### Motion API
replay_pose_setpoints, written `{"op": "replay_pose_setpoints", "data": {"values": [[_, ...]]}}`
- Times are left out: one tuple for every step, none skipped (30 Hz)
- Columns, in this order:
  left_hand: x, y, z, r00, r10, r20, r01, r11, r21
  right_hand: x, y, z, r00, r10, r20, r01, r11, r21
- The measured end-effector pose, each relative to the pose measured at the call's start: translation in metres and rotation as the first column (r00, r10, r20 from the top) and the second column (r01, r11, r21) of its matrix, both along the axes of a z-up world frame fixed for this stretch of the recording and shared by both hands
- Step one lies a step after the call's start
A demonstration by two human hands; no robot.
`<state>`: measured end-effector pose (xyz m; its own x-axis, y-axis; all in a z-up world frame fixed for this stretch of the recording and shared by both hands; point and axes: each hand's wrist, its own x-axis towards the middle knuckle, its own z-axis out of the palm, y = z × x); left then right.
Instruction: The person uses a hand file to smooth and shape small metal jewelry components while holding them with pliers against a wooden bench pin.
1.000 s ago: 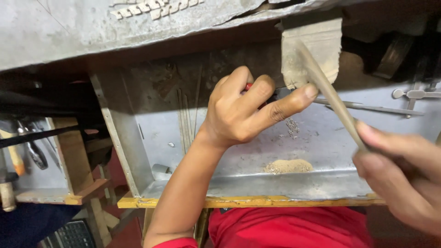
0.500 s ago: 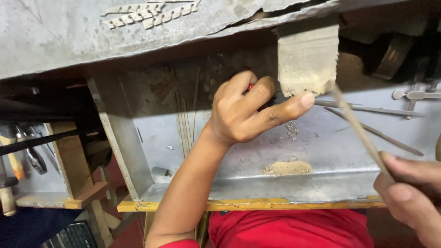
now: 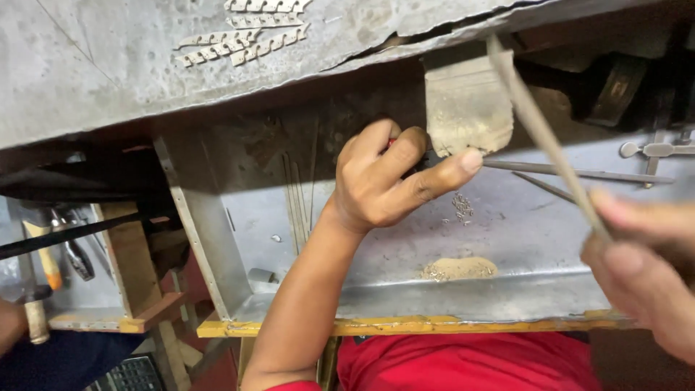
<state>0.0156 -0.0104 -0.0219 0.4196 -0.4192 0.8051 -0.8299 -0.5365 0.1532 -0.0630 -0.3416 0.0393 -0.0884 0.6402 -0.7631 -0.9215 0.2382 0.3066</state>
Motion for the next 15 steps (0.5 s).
{"op": "replay_pose_setpoints", "data": {"values": [[0.0, 0.001, -0.001, 1.0, 0.003, 0.001, -0.003, 1.0, 0.017, -0.023, 0.018, 0.011, 0.731, 0.277, 0.623, 0.024, 0.903, -0.429], [0.0, 0.003, -0.002, 1.0, 0.005, 0.001, -0.005, 0.999, 0.037, -0.046, 0.035, 0.022, 0.106, 0.626, 0.773, 0.329, 0.711, -0.622], [0.001, 0.002, -0.004, 1.0, 0.007, -0.003, -0.007, 0.999, 0.033, -0.055, 0.036, 0.023, 0.108, 0.629, 0.77, 0.325, 0.71, -0.625], [0.001, 0.002, -0.006, 1.0, 0.016, 0.02, -0.016, 0.999, 0.032, -0.066, 0.038, 0.023, 0.215, 0.727, 0.653, 0.354, 0.565, -0.745], [0.001, 0.001, -0.006, 0.999, 0.024, 0.042, -0.025, 0.999, 0.03, -0.076, 0.038, 0.025, 0.323, 0.794, 0.515, 0.36, 0.4, -0.843], [0.001, 0.002, -0.004, 0.999, 0.022, 0.044, -0.023, 0.999, 0.033, -0.055, 0.047, 0.034, 0.324, 0.791, 0.518, 0.363, 0.402, -0.841], [0.0, 0.003, -0.001, 1.0, 0.01, 0.011, -0.011, 0.999, 0.04, -0.034, 0.054, 0.044, 0.039, 0.875, 0.483, 0.406, 0.428, -0.807], [0.001, 0.003, 0.003, 1.0, -0.002, -0.015, 0.003, 0.999, 0.051, -0.013, 0.061, 0.054, -0.248, 0.884, 0.396, 0.444, 0.467, -0.765], [0.003, 0.002, 0.011, 1.0, -0.006, -0.006, 0.006, 0.998, 0.059, 0.001, 0.069, 0.054, -0.248, 0.882, 0.401, 0.452, 0.471, -0.757], [0.004, 0.0, 0.019, 1.0, -0.01, 0.023, 0.009, 0.999, 0.042, 0.014, 0.078, 0.055, -0.395, 0.841, 0.37, 0.507, 0.535, -0.676], [0.006, -0.003, 0.026, 0.999, -0.014, 0.051, 0.012, 1.0, 0.026, 0.027, 0.086, 0.056, -0.531, 0.787, 0.315, 0.542, 0.601, -0.588], [0.006, -0.005, 0.029, 0.999, -0.015, 0.052, 0.014, 0.999, 0.03, 0.031, 0.084, 0.055, -0.53, 0.786, 0.318, 0.543, 0.603, -0.585], [0.006, -0.007, 0.032, 0.999, -0.014, 0.045, 0.014, 1.0, -0.002, 0.035, 0.083, 0.053, -0.565, 0.768, 0.301, 0.514, 0.613, -0.6], [0.006, -0.01, 0.033, 0.999, -0.015, 0.036, 0.017, 0.999, -0.041, 0.04, 0.081, 0.051, -0.597, 0.752, 0.28, 0.484, 0.616, -0.621], [0.004, -0.008, 0.026, 0.999, -0.019, 0.035, 0.02, 0.999, -0.043, 0.021, 0.075, 0.047, -0.594, 0.755, 0.279, 0.486, 0.613, -0.623]]}}
